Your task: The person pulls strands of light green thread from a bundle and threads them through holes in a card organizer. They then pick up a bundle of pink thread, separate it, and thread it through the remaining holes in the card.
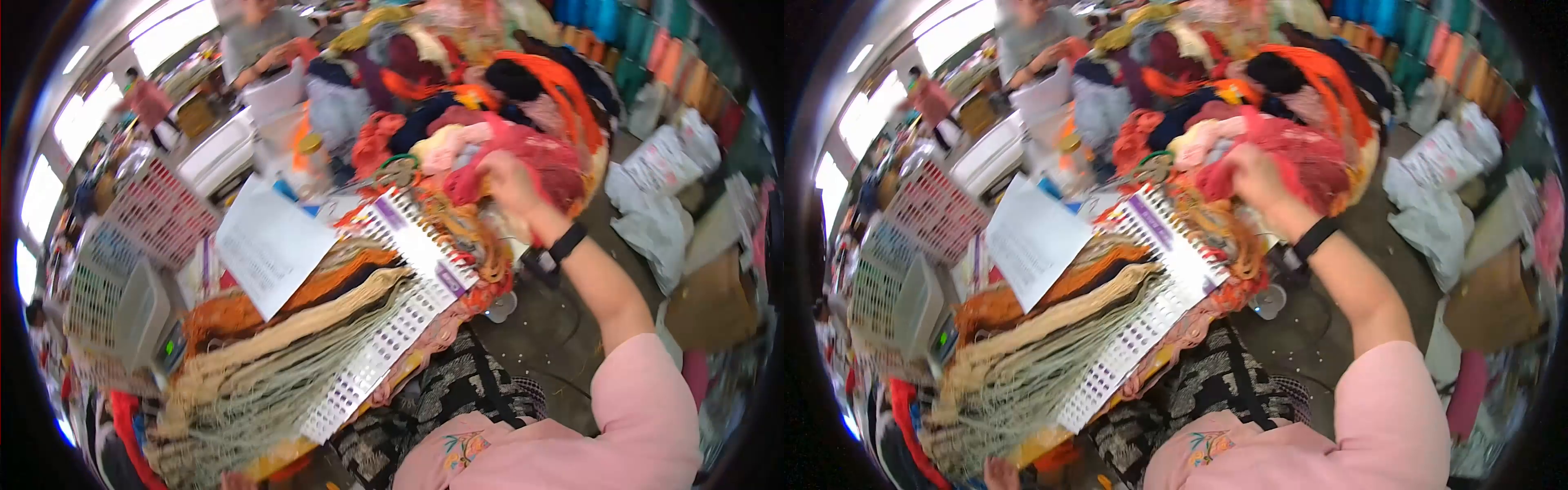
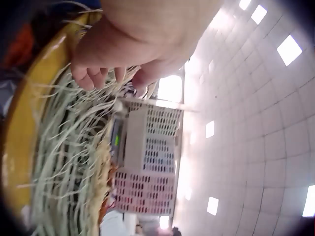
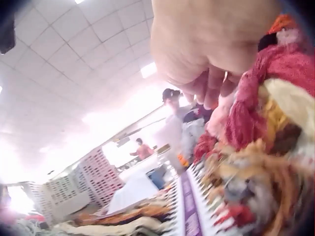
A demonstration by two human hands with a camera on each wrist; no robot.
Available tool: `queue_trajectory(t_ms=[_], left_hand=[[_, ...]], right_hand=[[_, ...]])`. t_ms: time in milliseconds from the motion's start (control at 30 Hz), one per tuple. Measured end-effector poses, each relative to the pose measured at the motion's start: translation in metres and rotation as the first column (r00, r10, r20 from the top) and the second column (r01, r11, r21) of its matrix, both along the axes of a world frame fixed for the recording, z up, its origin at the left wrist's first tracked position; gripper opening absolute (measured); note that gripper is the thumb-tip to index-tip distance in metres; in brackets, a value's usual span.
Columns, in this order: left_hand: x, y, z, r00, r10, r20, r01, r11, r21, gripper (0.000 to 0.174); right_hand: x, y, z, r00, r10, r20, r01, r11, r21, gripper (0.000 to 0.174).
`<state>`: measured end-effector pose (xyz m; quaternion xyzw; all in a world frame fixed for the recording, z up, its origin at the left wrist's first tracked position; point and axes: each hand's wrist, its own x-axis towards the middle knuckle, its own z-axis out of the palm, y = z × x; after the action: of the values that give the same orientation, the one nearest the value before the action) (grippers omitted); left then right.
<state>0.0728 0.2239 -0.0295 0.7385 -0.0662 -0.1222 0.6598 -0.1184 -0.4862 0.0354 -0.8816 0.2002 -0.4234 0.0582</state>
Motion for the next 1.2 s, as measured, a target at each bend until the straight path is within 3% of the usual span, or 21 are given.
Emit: queue_trajectory(t_ms=[33,67,100,133,200,333,433,567,633,700,733,767,833,867,900,933,1000,1033,1067,1167,1200], left_hand=[[-0.011,-0.019,-0.012,0.998,-0.064,-0.016,0.065,0.992,0.112,0.053],[0.0,-0.049,-0.024,0.856,0.167,-0.489,-0.369,0.86,-0.353,0.012],[-0.003,-0.047,-0.041,0.878,0.117,-0.465,-0.304,0.886,-0.35,0.01],[-0.02,-0.076,-0.029,0.858,0.245,-0.451,-0.388,0.885,-0.258,0.01],[-0.04,-0.107,-0.015,0.881,0.242,-0.406,-0.345,0.916,-0.204,0.013],[-0.059,-0.134,-0.014,0.962,0.016,-0.272,-0.045,0.994,-0.101,0.013],[-0.068,-0.165,-0.009,0.96,-0.21,-0.187,0.198,0.977,-0.079,0.016],[-0.081,-0.203,0.004,0.895,-0.442,-0.052,0.443,0.897,-0.002,0.017],[-0.09,-0.209,0.03,0.822,-0.564,0.077,0.551,0.822,0.144,0.019],[-0.097,-0.206,0.034,0.759,-0.626,0.178,0.601,0.779,0.177,0.019],[-0.101,-0.203,0.03,0.78,-0.617,0.103,0.605,0.786,0.124,0.019],[-0.105,-0.2,0.026,0.792,-0.61,0.024,0.607,0.792,0.071,0.018],[-0.11,-0.197,0.019,0.783,-0.609,-0.126,0.61,0.792,-0.032,0.016],[-0.113,-0.2,0.018,0.768,-0.625,-0.14,0.622,0.78,-0.072,0.016],[-0.116,-0.207,0.019,0.752,-0.641,-0.149,0.632,0.767,-0.112,0.016],[-0.118,-0.215,0.02,0.737,-0.658,-0.157,0.64,0.753,-0.151,0.015],[-0.121,-0.233,0.028,0.675,-0.734,-0.081,0.711,0.675,-0.198,0.021],[-0.125,-0.242,0.04,0.667,-0.744,-0.041,0.715,0.655,-0.245,0.024],[-0.131,-0.25,0.047,0.658,-0.753,0.001,0.721,0.63,-0.29,0.027],[-0.148,-0.267,0.045,0.905,-0.42,0.071,0.404,0.793,-0.456,0.032],[-0.135,-0.258,0.044,0.837,-0.459,0.298,0.506,0.856,-0.104,0.035]], right_hand=[[0.0,-0.01,0.013,0.982,-0.122,-0.143,0.098,0.982,-0.165,0.02],[0.003,-0.005,0.029,0.983,-0.086,-0.16,0.039,0.96,-0.277,0.024],[0.004,-0.018,0.023,0.976,-0.064,-0.208,-0.011,0.94,-0.341,0.026],[-0.001,-0.027,0.008,0.881,-0.29,-0.375,0.14,0.915,-0.379,0.027],[-0.009,-0.033,0.0,0.832,-0.324,-0.451,0.144,0.91,-0.389,0.026],[-0.029,-0.04,-0.016,0.884,-0.219,-0.413,0.031,0.909,-0.415,0.026],[-0.026,-0.022,-0.007,0.881,-0.148,-0.449,0.001,0.95,-0.311,0.032],[-0.012,-0.03,-0.007,0.748,-0.355,-0.561,0.085,0.89,-0.449,0.038],[-0.01,-0.034,-0.007,0.675,-0.465,-0.573,0.169,0.854,-0.493,0.039],[-0.01,-0.026,0.0,0.773,-0.367,-0.518,0.13,0.89,-0.436,0.034],[-0.012,-0.021,0.003,0.814,-0.314,-0.489,0.105,0.907,-0.408,0.032],[-0.013,-0.01,0.009,0.93,-0.195,-0.31,0.033,0.888,-0.459,0.022],[-0.019,0.026,0.027,0.968,-0.025,-0.25,0.015,0.999,-0.042,0.017],[-0.023,0.048,0.035,0.979,0.043,-0.197,-0.007,0.984,0.178,0.015],[-0.024,0.077,0.04,0.97,0.241,-0.035,-0.195,0.854,0.483,0.012],[-0.023,0.117,0.051,0.952,0.306,-0.015,-0.225,0.732,0.643,0.012],[-0.022,0.182,0.05,0.898,0.438,-0.039,-0.269,0.618,0.738,0.02],[-0.019,0.215,0.053,0.811,0.551,-0.196,-0.351,0.726,0.591,0.022],[-0.015,0.25,0.06,0.736,0.634,-0.237,-0.359,0.662,0.657,0.026],[-0.003,0.295,0.033,0.391,0.9,-0.19,-0.711,0.427,0.558,0.036],[0.004,0.305,0.029,0.291,0.95,-0.113,-0.81,0.308,0.499,0.036]])
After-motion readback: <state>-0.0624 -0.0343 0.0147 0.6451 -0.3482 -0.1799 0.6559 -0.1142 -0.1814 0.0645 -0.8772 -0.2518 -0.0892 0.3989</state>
